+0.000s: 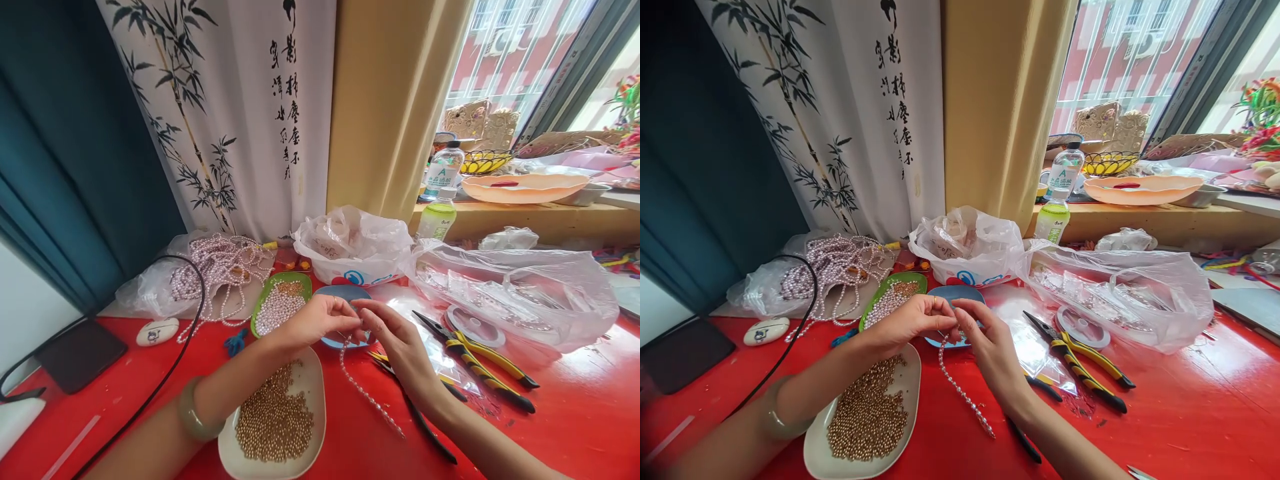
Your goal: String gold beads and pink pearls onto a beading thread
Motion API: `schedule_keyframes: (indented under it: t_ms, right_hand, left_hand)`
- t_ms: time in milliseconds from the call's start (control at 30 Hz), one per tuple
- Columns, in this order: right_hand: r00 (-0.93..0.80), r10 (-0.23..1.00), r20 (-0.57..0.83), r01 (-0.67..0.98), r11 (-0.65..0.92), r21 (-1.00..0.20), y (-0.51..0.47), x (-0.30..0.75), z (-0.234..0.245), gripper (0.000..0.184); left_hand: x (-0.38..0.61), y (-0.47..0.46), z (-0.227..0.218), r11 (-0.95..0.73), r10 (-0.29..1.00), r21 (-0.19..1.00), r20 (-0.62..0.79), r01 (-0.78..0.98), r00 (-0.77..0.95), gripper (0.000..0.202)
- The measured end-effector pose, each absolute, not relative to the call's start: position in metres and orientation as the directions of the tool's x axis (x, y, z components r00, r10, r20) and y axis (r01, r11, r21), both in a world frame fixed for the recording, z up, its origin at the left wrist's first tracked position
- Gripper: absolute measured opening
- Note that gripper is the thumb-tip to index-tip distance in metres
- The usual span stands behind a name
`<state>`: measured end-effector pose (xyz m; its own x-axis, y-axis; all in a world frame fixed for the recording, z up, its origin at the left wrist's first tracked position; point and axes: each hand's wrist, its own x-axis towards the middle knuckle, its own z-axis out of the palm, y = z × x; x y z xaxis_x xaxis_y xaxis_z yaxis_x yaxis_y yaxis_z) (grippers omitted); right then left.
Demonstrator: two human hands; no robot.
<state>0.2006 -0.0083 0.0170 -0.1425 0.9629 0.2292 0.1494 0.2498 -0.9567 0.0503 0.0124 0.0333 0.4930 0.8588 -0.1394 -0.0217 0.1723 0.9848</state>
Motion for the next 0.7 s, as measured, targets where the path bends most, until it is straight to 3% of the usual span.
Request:
schedule_keyframes:
  t_ms: [200, 433, 567, 700]
  right_hand:
    - [-0.106, 0.947, 0.303, 0.181, 0.318, -0.931, -0.009, 0.203, 0.024, 0.018]
    - [-0.155, 0.957, 0.243, 0.043, 0.253, -0.967, -0.016, 0.199, 0.031, 0.018]
    - [-0.188, 0.969, 0.161, -0.008, 0.162, -0.987, -0.018, 0.195, 0.028, 0.021]
    - [-0.204, 0.976, 0.081, -0.024, 0.078, -0.997, -0.018, 0.194, 0.020, 0.025]
  left_hand:
    - [0.050, 0.014, 0.032, 0.152, 0.836, 0.988, -0.141, 0.022, 0.530, 0.023]
    - [0.040, 0.008, 0.036, 0.035, 0.834, 0.992, -0.098, 0.125, 0.543, 0.013]
    - [0.021, -0.004, 0.034, -0.097, 0.920, 0.951, -0.026, 0.292, 0.391, 0.023]
    - [-0.001, -0.011, 0.030, -0.046, 0.974, 0.950, -0.026, 0.309, 0.226, 0.014]
